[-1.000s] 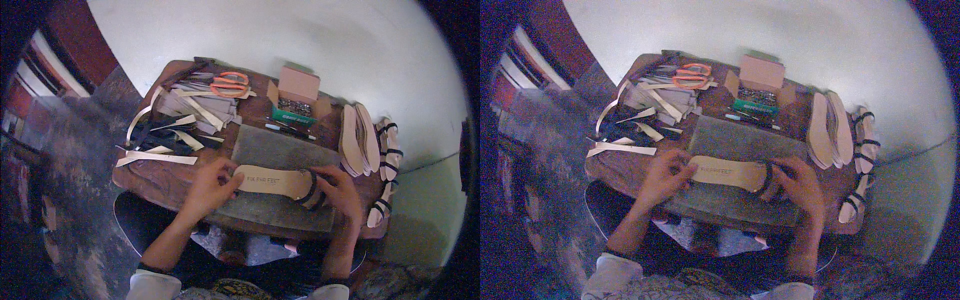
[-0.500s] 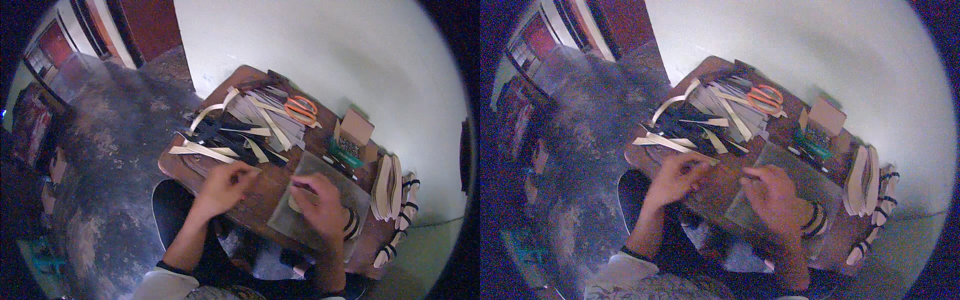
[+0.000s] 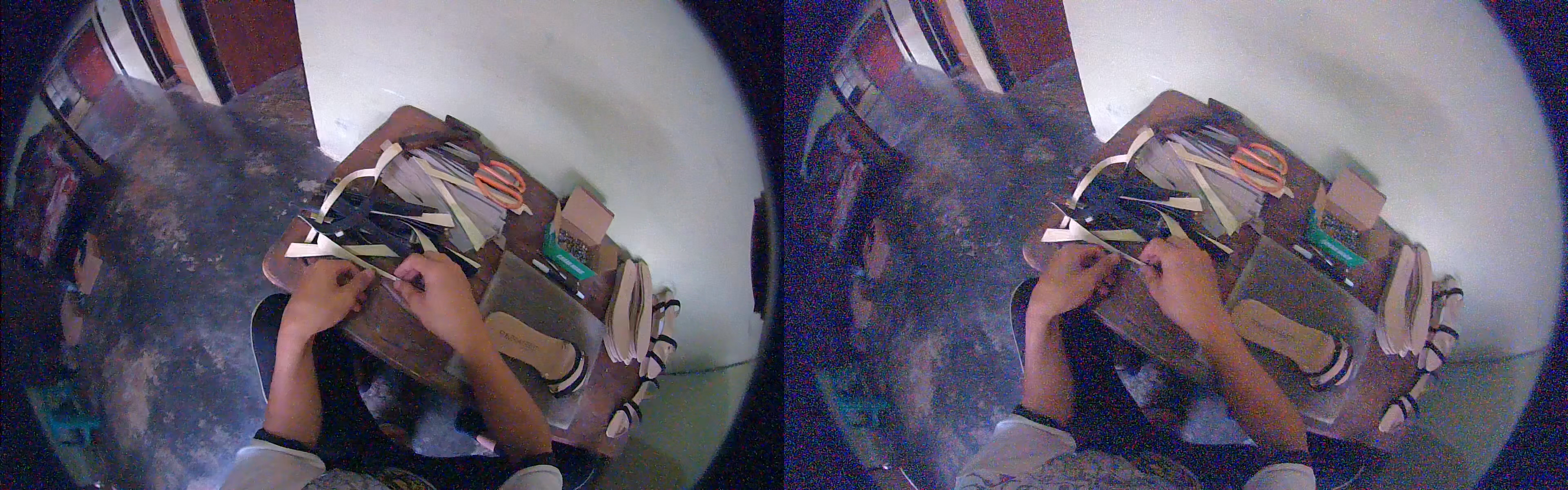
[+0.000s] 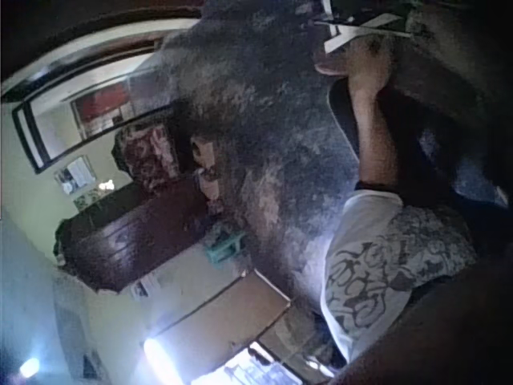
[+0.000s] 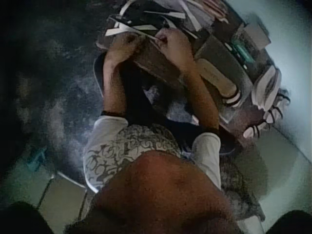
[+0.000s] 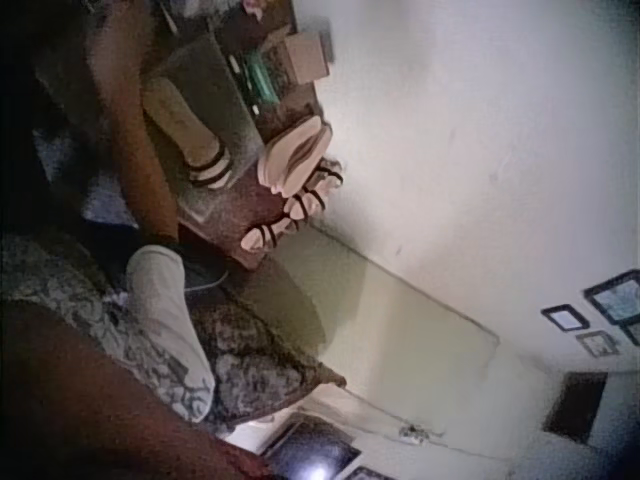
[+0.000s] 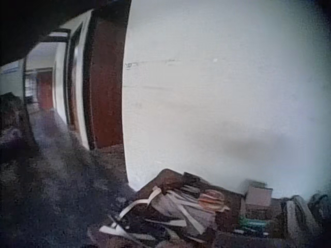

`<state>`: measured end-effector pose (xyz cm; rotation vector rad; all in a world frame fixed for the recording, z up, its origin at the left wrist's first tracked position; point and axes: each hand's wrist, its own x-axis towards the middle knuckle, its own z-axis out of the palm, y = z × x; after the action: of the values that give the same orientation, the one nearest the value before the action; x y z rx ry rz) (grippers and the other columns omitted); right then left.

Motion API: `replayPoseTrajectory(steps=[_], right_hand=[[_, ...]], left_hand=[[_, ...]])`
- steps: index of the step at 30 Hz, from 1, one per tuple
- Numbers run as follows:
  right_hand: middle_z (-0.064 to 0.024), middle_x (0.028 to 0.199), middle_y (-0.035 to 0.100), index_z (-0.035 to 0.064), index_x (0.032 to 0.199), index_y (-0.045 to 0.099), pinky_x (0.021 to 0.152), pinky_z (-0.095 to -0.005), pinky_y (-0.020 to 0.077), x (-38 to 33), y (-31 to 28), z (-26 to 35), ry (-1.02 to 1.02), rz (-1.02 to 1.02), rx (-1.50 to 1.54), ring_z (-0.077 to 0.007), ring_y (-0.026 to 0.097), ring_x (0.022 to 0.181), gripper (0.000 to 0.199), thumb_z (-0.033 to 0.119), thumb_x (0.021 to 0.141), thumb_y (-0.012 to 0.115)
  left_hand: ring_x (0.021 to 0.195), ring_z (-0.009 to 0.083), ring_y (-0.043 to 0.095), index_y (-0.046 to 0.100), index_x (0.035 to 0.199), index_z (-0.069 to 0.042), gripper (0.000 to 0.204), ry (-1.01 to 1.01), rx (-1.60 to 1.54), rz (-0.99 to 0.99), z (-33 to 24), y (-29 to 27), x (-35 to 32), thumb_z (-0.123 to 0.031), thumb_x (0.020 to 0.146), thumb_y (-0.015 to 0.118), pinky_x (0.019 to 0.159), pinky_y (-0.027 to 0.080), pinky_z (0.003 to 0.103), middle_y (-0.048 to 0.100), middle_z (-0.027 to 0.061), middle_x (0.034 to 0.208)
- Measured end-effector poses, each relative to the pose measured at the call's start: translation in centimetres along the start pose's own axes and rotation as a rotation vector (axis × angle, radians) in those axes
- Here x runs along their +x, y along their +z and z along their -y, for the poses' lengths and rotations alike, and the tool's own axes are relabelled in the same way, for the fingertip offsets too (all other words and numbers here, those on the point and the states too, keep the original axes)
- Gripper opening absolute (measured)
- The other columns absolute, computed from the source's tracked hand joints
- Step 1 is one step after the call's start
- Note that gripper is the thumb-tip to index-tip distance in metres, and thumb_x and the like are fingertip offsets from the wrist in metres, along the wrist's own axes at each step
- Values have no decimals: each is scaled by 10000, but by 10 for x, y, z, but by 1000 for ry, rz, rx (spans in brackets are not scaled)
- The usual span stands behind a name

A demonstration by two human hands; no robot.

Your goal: The person assembles sandals by attaching black straps to beige insoles using small nails. They position the straps, pick up nails from a box, and secure the straps to the insoles by hand. The finished sandals are placed on the table.

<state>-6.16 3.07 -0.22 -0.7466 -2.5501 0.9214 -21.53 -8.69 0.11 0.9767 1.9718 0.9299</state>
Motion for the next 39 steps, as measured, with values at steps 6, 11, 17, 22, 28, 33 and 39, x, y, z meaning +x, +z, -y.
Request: replayPoseTrajectory(steps=[6,11,17,22,28,33,39], right_hand=[[-40,771,640,34,869,635,656,-267,462,-30,-49,-5,211,156,413,-112,590,725,181,145,763,731],[-71,767,657,42,868,650,650,-297,497,-70,-76,-5,316,37,518,-140,617,682,209,199,760,735],[-57,732,651,40,832,660,617,-282,472,-102,-107,-22,299,-153,289,-128,600,660,193,215,774,718],[-116,747,651,39,833,655,618,-350,479,-119,-130,-35,264,-239,180,-251,627,659,222,260,826,651],[-138,735,639,17,825,636,624,-378,475,-131,-158,-50,396,-411,54,-291,633,688,233,250,838,633],[-161,857,639,26,934,632,730,-387,495,-145,-178,-79,359,-412,-47,-303,629,786,181,165,817,637],[-108,1128,559,97,1163,594,807,-346,496,-143,-175,-72,25,-338,-129,-259,594,931,461,-11,722,671]], left_hand=[[596,90,588,658,909,-5,267,-18,-420,184,-28,21,-9,-265,901,597,528,464,227,662,41,756],[599,85,587,647,885,-4,196,197,-688,209,-43,72,-12,-192,906,592,532,465,218,652,39,728],[612,89,599,636,874,-4,171,240,-633,293,-82,110,-9,-169,900,598,549,485,234,647,50,707],[602,91,601,634,877,-1,171,296,-594,341,-100,136,-4,-167,899,597,543,486,229,642,52,696],[571,86,585,632,871,-3,165,225,-621,371,-121,158,1,-163,895,602,512,467,222,633,48,678],[538,69,560,634,849,-18,181,231,-562,462,-129,162,2,-192,890,605,478,440,215,616,28,656],[497,58,530,648,852,-39,223,39,-420,661,-142,169,-6,-254,884,600,454,425,215,591,-9,636]])
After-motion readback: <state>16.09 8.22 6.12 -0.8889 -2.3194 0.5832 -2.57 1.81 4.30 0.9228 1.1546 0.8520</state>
